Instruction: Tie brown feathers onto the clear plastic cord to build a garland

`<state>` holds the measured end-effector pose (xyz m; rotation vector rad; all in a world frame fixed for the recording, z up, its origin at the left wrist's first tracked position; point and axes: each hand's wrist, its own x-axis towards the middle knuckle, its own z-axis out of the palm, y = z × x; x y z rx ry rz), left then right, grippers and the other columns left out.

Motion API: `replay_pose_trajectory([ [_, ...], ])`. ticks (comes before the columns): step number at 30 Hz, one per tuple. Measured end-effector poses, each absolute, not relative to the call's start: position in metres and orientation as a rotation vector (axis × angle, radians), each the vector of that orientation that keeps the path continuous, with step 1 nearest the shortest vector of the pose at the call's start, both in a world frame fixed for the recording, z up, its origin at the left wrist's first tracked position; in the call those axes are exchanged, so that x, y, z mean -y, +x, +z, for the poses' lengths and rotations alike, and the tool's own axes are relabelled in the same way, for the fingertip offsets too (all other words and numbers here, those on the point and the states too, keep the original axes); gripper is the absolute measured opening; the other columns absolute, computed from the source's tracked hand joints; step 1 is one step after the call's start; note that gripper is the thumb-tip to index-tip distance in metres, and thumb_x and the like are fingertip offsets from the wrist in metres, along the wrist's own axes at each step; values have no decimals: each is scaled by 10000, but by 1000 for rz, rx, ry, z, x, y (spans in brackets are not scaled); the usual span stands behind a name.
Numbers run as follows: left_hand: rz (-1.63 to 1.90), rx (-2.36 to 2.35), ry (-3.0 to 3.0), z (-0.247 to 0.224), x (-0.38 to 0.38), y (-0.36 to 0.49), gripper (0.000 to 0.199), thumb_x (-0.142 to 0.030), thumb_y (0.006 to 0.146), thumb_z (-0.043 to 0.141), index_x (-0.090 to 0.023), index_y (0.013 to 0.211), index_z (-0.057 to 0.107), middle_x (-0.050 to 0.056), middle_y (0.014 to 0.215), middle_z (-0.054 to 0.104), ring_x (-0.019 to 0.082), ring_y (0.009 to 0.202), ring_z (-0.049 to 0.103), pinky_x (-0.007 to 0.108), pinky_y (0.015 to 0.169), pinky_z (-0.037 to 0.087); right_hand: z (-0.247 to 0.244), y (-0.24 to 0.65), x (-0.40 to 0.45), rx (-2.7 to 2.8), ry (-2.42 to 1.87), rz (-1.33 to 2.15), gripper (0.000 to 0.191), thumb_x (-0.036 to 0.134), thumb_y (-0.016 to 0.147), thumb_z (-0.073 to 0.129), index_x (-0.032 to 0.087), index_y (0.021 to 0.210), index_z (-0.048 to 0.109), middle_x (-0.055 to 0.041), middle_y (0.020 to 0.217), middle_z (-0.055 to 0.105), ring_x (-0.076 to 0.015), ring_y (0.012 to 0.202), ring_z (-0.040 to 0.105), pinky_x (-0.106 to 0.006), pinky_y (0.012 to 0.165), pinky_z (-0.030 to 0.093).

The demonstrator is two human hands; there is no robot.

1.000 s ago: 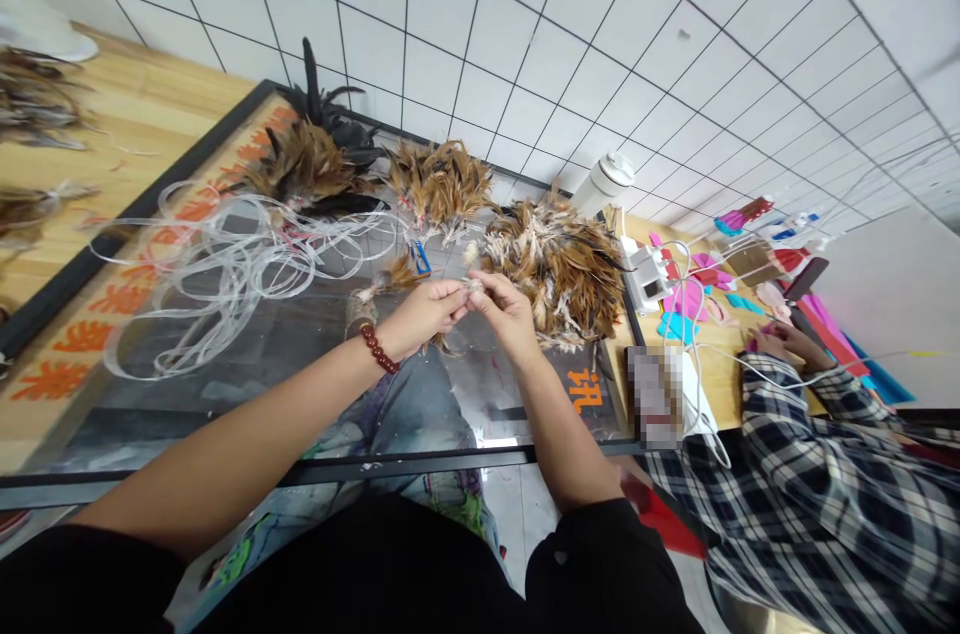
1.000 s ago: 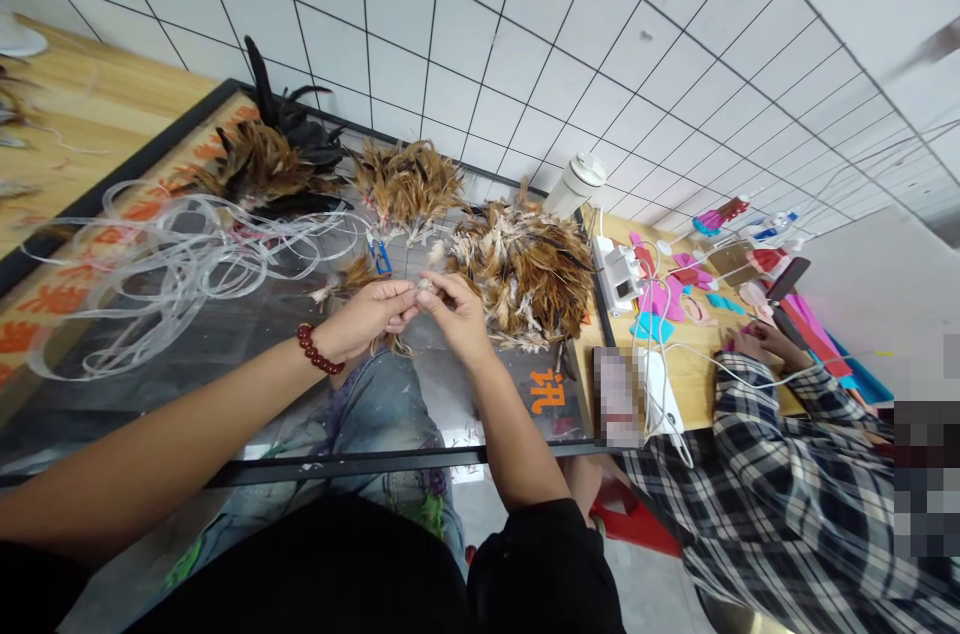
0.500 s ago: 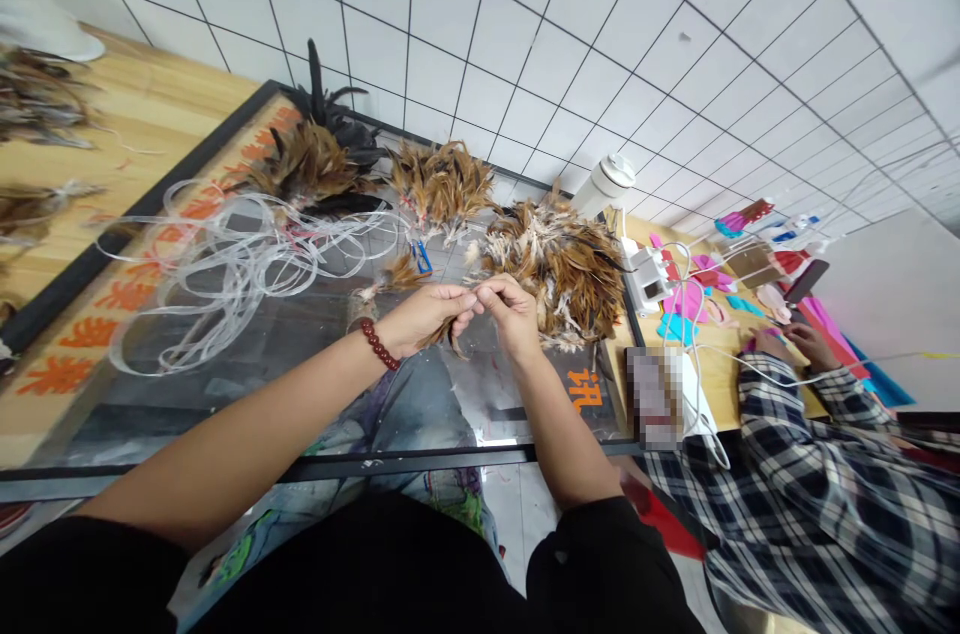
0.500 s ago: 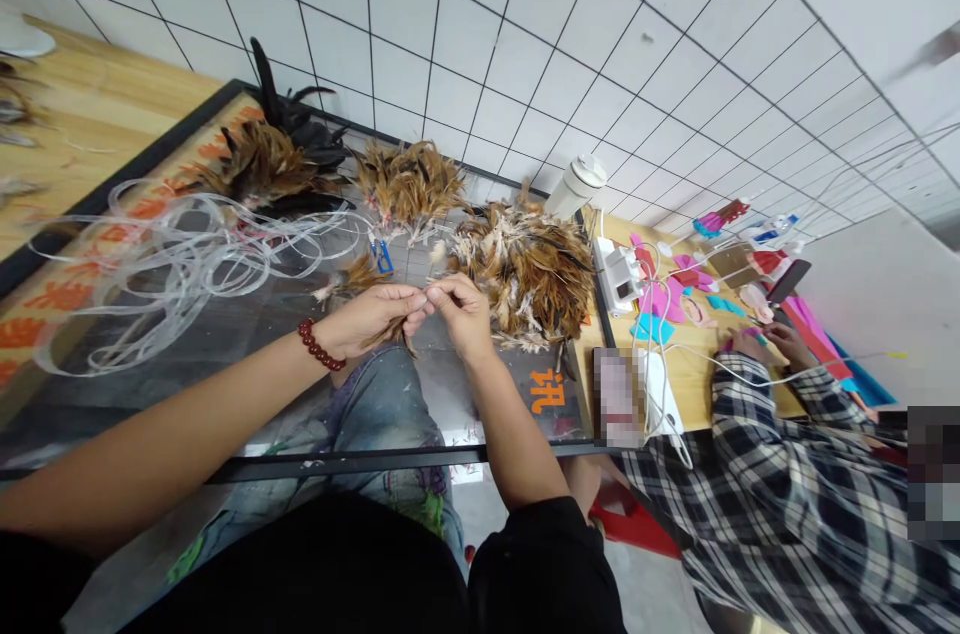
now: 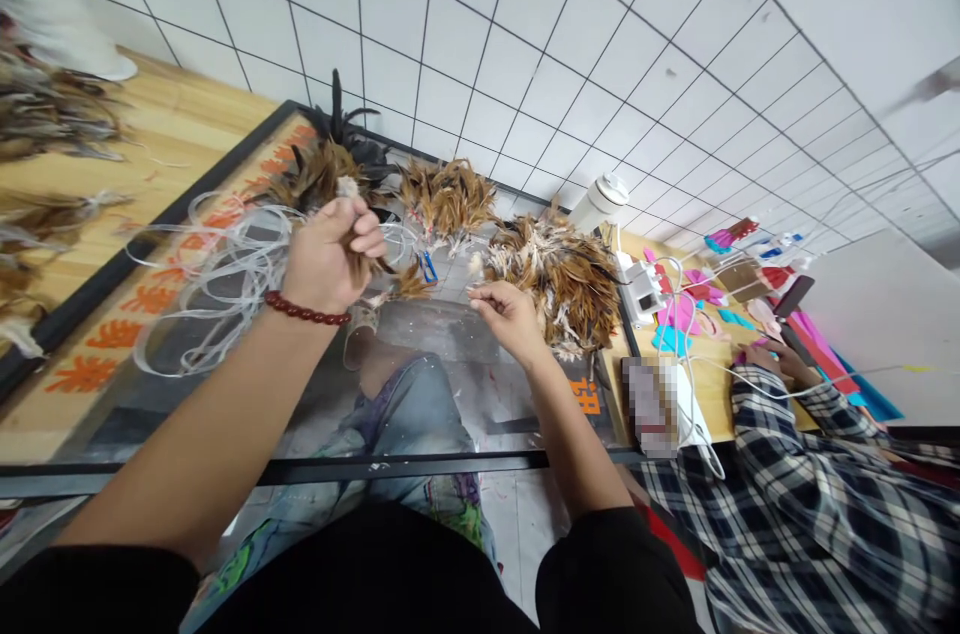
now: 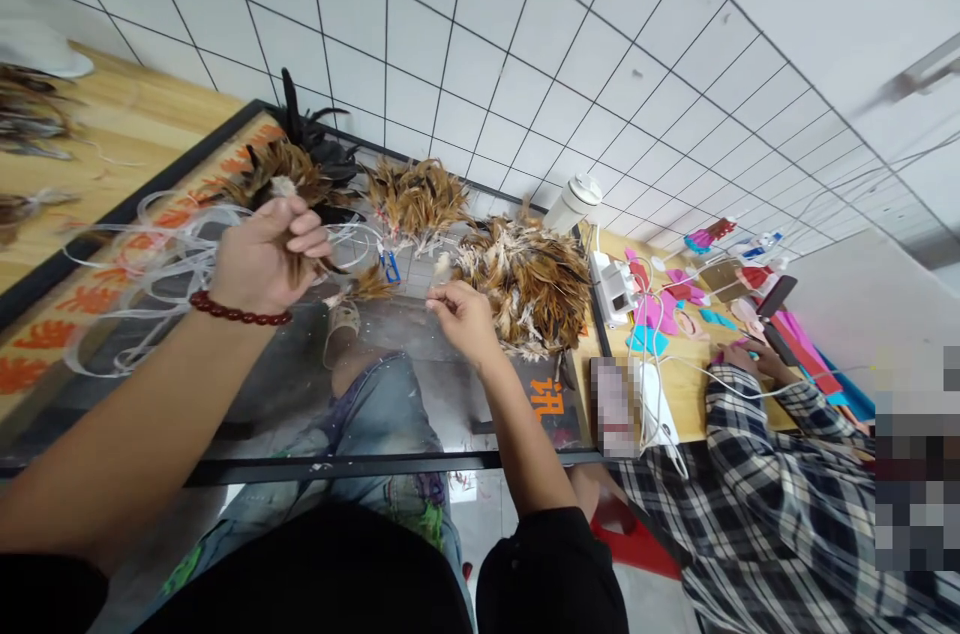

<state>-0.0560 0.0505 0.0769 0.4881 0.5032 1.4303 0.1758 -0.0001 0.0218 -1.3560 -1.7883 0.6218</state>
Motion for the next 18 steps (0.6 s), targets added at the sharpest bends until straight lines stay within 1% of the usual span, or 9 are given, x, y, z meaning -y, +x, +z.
replay_pose_trajectory([
  [4, 1522, -504, 463, 75, -28, -87, 249, -145, 911, 398, -133, 695, 521, -33, 560, 332, 43, 416, 245, 152, 395, 279, 24, 160, -5, 2045, -1434, 532, 138, 223, 823, 586, 211, 880, 711, -32, 848, 667, -146, 792, 598, -265, 766, 459],
  [6, 1578, -557, 459, 68, -16, -97, 253, -161, 910, 400, -137, 692, 526, -34, 565, 318, 45, 423, 227, 151, 398, 281, 28, 145, -13, 2183, -1454, 486, 165, 228, 842, 566, 230, 929, 706, -28, 903, 669, -150, 833, 599, -264, 788, 453],
  [8, 1623, -609, 468, 60, -7, -103, 246, -166, 904, 414, -144, 686, 525, -33, 564, 325, 49, 429, 217, 148, 399, 277, 33, 126, -25, 2315, -1467, 412, 199, 237, 869, 528, 249, 974, 696, -26, 963, 661, -159, 897, 594, -268, 819, 443],
  [10, 1666, -668, 477, 51, -2, -104, 209, -165, 884, 466, -145, 683, 523, -30, 564, 351, 48, 435, 234, 147, 405, 271, 36, 106, -40, 2427, -1485, 303, 234, 237, 895, 480, 260, 998, 688, -33, 988, 647, -171, 948, 584, -278, 833, 433],
  [13, 1702, -739, 484, 41, 0, -102, 179, -151, 861, 510, -144, 682, 518, -28, 548, 386, 43, 431, 261, 142, 411, 260, 32, 78, -64, 2514, -1514, 112, 258, 247, 910, 447, 251, 1037, 671, -56, 1018, 627, -195, 976, 570, -297, 823, 426],
  [16, 1721, -763, 504, 34, -1, -101, 182, -155, 854, 524, -151, 672, 523, -28, 536, 407, 43, 423, 281, 141, 407, 258, 25, 60, -82, 2574, -1535, 20, 222, 259, 889, 486, 214, 996, 675, -86, 1048, 609, -227, 1004, 549, -325, 831, 422],
  [18, 1724, -767, 517, 33, -1, -101, 174, -190, 839, 570, -159, 674, 528, -33, 540, 413, 42, 421, 294, 140, 402, 262, 25, 57, -86, 2584, -1541, 26, 207, 232, 884, 475, 199, 944, 671, -93, 1055, 609, -229, 1000, 547, -327, 825, 423],
])
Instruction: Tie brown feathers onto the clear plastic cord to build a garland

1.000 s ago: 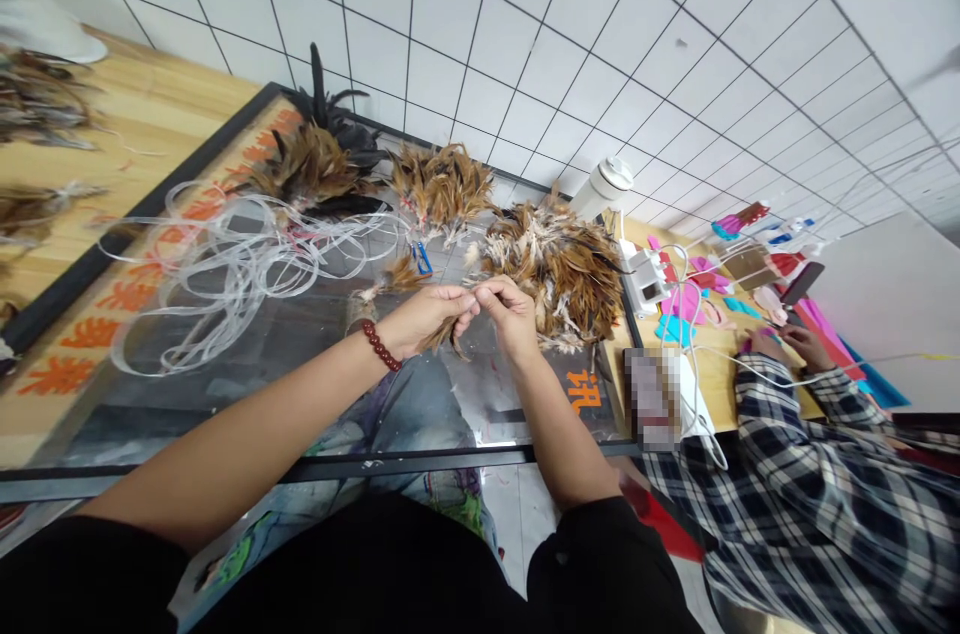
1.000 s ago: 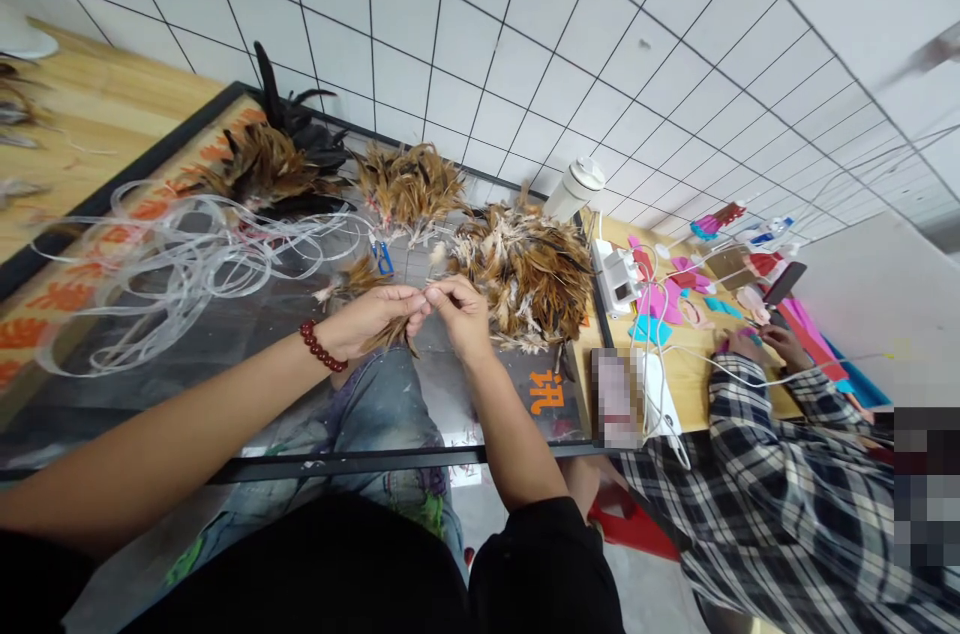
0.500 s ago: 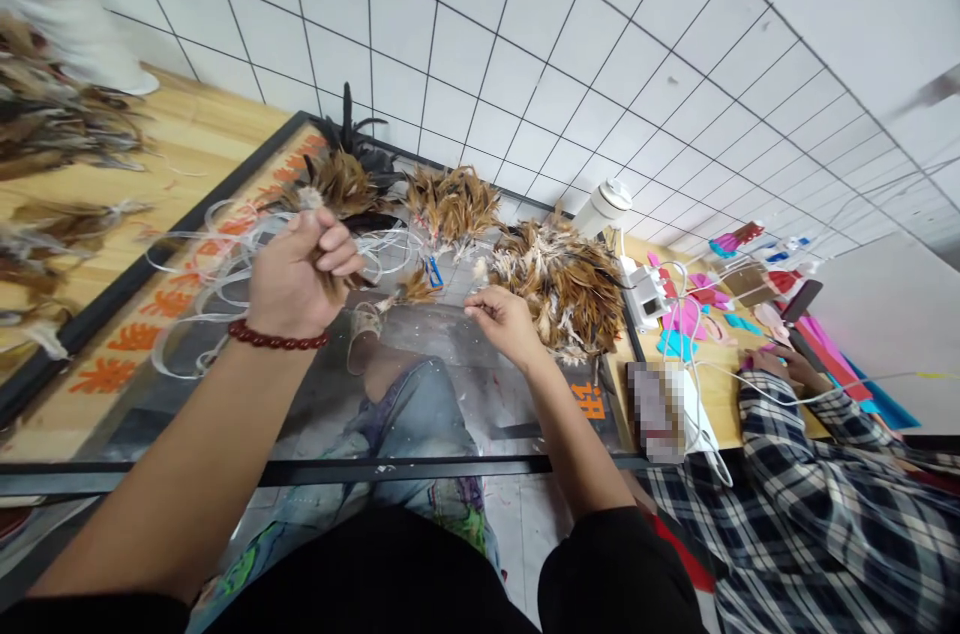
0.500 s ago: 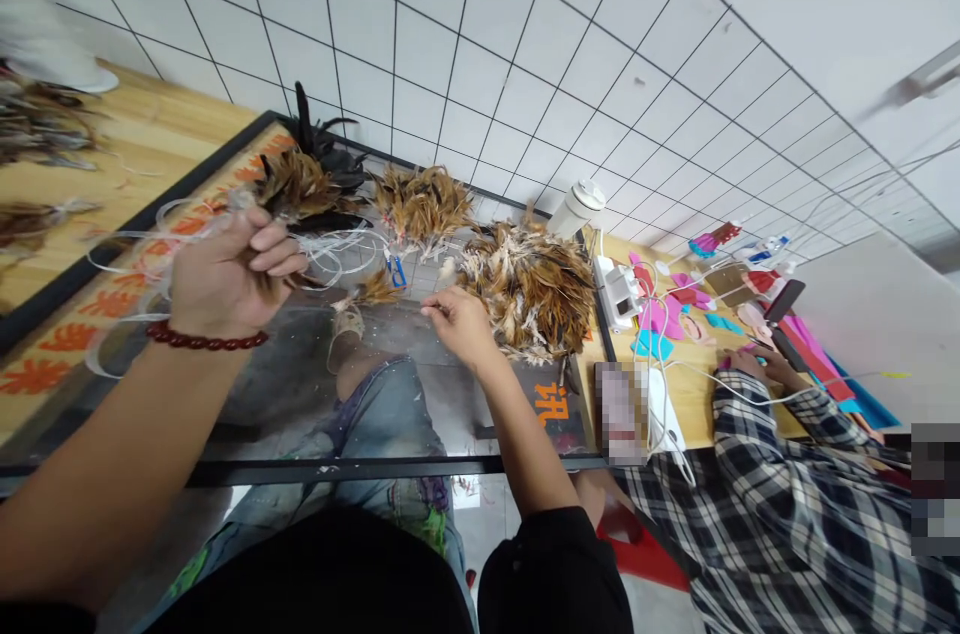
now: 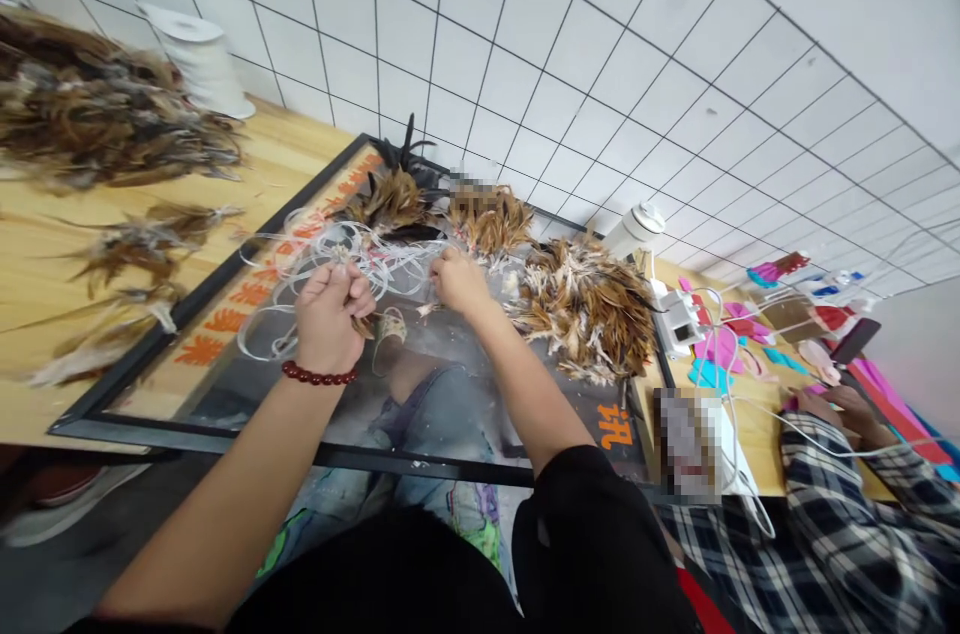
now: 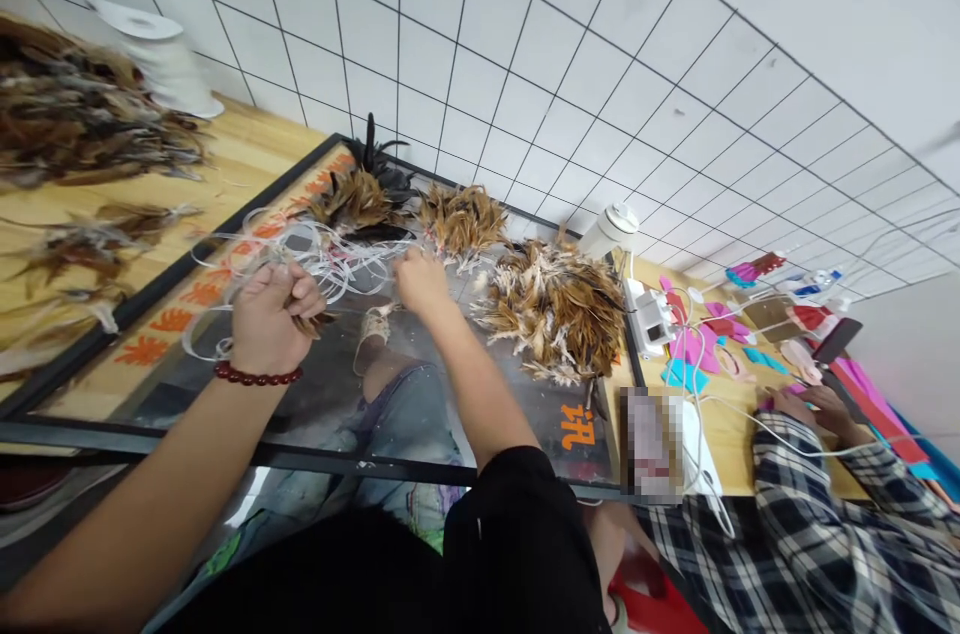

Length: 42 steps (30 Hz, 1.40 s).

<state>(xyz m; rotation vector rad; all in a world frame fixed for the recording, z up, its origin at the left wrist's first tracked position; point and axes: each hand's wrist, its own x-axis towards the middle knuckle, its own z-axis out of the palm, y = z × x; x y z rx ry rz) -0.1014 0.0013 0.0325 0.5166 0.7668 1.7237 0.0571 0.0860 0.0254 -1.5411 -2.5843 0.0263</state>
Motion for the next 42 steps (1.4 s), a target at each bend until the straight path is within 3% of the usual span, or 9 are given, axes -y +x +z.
replay_pose_trajectory([
  [7, 1614, -805, 560, 32, 2, -98, 168, -244, 803, 628, -153, 688, 546, -34, 574, 451, 29, 417, 309, 137, 403, 280, 53, 94, -49, 2271, -1587, 191, 199, 260, 911, 419, 251, 1001, 597, -26, 850, 681, -193, 804, 617, -273, 717, 416],
  [14, 1531, -862, 678, 25, 6, -83, 166, -270, 728, 690, -126, 699, 611, -25, 576, 487, 11, 427, 320, 120, 400, 246, 39, 112, 14, 2465, -1507, 358, 181, 249, 892, 468, 259, 960, 635, -19, 889, 698, -178, 821, 635, -255, 695, 417],
  [17, 1412, -851, 715, 23, 8, -67, 173, -287, 724, 690, -126, 716, 628, -35, 551, 460, 12, 418, 304, 126, 391, 225, 32, 126, 26, 2530, -1480, 406, 172, 324, 869, 543, 256, 982, 655, -36, 970, 692, -178, 872, 634, -258, 722, 432],
  [26, 1208, -777, 706, 29, -18, -12, 206, -300, 736, 677, -119, 710, 583, -49, 528, 427, 4, 370, 246, 133, 357, 163, 43, 183, -33, 2144, -2056, -38, 255, 254, 886, 459, 267, 982, 695, -51, 1036, 683, -191, 956, 627, -275, 785, 440],
  [31, 1227, -761, 654, 14, -27, -4, 226, -317, 726, 686, -120, 721, 577, -55, 524, 432, -1, 356, 234, 128, 353, 159, 38, 160, -75, 2007, -2336, 33, 309, 417, 852, 498, 203, 925, 710, -117, 980, 696, -249, 934, 644, -325, 768, 462],
  [34, 1263, -761, 656, 5, -27, -8, 270, -350, 687, 720, -118, 718, 586, -52, 530, 448, -4, 362, 241, 128, 356, 165, 28, 148, -87, 1904, -2412, 124, 273, 338, 825, 522, 144, 881, 705, -154, 948, 696, -259, 902, 651, -330, 747, 464],
  [37, 1282, -783, 634, -1, -27, -13, 324, -390, 637, 753, -117, 709, 595, -52, 522, 456, -2, 363, 260, 131, 359, 172, 23, 139, -77, 1864, -2207, 203, 207, 262, 818, 511, 150, 822, 684, -110, 852, 694, -207, 824, 639, -291, 723, 452],
  [42, 1320, -849, 568, -3, -24, -13, 364, -420, 582, 779, -118, 713, 624, -18, 586, 551, 39, 439, 424, 154, 409, 310, 20, 118, -20, 1827, -1414, 261, 238, 340, 884, 481, 168, 794, 618, -20, 731, 612, -119, 708, 557, -222, 683, 427],
])
